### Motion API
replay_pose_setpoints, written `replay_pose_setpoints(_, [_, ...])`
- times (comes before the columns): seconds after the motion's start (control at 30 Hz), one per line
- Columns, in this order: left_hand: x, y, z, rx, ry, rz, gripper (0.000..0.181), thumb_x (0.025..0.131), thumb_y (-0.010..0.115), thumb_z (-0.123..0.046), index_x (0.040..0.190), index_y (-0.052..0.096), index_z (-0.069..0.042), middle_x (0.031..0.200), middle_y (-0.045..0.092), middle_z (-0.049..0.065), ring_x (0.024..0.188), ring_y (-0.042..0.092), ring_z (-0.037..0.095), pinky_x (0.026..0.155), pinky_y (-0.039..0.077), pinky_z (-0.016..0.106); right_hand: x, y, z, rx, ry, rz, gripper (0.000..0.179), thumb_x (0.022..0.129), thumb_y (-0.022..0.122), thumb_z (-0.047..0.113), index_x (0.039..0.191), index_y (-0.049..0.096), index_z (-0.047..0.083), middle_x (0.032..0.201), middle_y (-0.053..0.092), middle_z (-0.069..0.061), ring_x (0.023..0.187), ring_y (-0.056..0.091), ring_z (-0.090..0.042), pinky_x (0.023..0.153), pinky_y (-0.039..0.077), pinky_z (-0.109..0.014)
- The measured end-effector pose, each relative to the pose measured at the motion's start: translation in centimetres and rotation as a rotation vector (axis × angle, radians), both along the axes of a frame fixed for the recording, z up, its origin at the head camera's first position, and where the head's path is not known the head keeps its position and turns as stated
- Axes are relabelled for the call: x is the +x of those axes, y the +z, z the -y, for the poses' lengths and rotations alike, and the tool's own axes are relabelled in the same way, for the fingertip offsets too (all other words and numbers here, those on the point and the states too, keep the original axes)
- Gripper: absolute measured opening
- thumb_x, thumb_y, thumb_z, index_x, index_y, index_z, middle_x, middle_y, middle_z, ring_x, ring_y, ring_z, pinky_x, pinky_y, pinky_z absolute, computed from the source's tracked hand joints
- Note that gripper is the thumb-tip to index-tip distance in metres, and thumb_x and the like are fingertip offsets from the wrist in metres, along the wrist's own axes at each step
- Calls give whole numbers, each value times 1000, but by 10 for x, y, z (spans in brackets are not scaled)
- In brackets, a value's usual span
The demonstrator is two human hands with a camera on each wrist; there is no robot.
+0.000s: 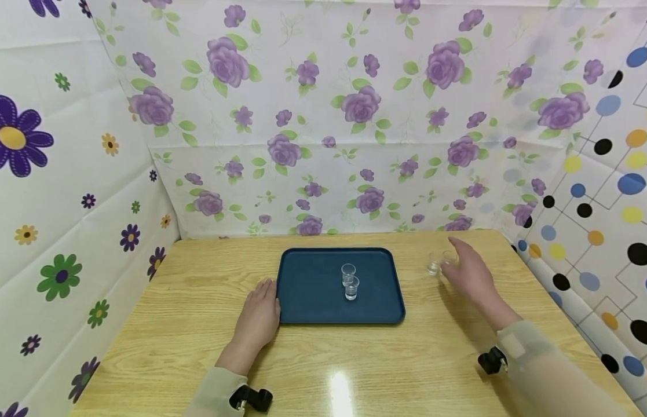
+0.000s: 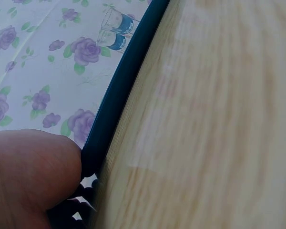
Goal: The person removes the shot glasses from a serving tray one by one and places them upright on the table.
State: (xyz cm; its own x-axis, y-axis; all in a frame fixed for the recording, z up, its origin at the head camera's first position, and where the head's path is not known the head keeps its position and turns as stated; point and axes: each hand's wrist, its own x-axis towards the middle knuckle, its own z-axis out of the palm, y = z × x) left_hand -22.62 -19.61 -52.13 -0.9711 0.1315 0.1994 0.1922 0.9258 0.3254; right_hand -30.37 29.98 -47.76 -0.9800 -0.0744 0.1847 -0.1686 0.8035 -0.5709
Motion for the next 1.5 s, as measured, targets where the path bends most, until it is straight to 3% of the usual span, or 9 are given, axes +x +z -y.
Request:
replay_pose_setpoints(0.2, [0,1,0,1,3,-2,49,114,56,-8,158,48,15,162,49,34,155,42,50,128,34,65,6,10,16,12,60,-50,86,97,72,3,171,28,-6,170,34,-36,154,34,-60,118,38,-76])
replay_pose_setpoints(0.43, [0,2,1,-3,6,-9,49,114,56,-7,158,49,14,161,50,35,155,43,51,128,35,64,16,26,42,-16,140,-34,86,100,70,1,174,25,-1,175,28,-32,158,28,-57,120,36,-75])
replay_pose_setpoints(0.6, [1,4,0,-5,5,-11,49,114,56,-7,157,49,15,161,50,35,154,43,51,128,35,64,18,27,59,-20,178,-33,83,104,69,4,175,26,2,175,31,-30,158,32,-55,119,39,-74])
replay_pose_setpoints(0.73, [1,5,-1,-8,5,-10,49,114,56,-7,157,49,15,161,50,34,154,43,50,128,35,64,19,24,70,-10,208,-33,81,107,71,10,175,26,3,175,32,-28,157,34,-53,120,39,-73])
replay_pose_setpoints(0.93, [1,4,-1,-5,0,-23,48,114,57,-7,156,50,15,160,51,35,154,44,51,127,36,64,20,15,89,-18,275,-57,78,103,67,-2,173,31,2,173,36,-27,158,36,-50,119,42,-71])
replay_pose_setpoints(1.07, [1,4,-1,-8,-2,-27,48,114,57,-8,156,50,15,160,51,35,153,45,51,127,37,64,22,9,104,-28,293,-44,77,104,67,-1,172,33,2,173,37,-27,157,38,-49,120,42,-69])
replay_pose_setpoints(1.33, [1,4,-1,-3,2,-23,49,113,57,-7,156,50,15,160,51,35,154,44,50,127,36,64,29,6,130,-60,341,6,78,107,69,9,175,31,10,175,36,-21,160,34,-46,125,37,-68])
replay_pose_setpoints(1.5, [1,3,-1,-4,4,-15,49,114,57,-8,156,50,15,161,50,34,154,44,50,127,36,64,32,0,139,-22,367,-3,78,110,72,29,175,32,11,176,37,-18,161,33,-46,128,32,-68])
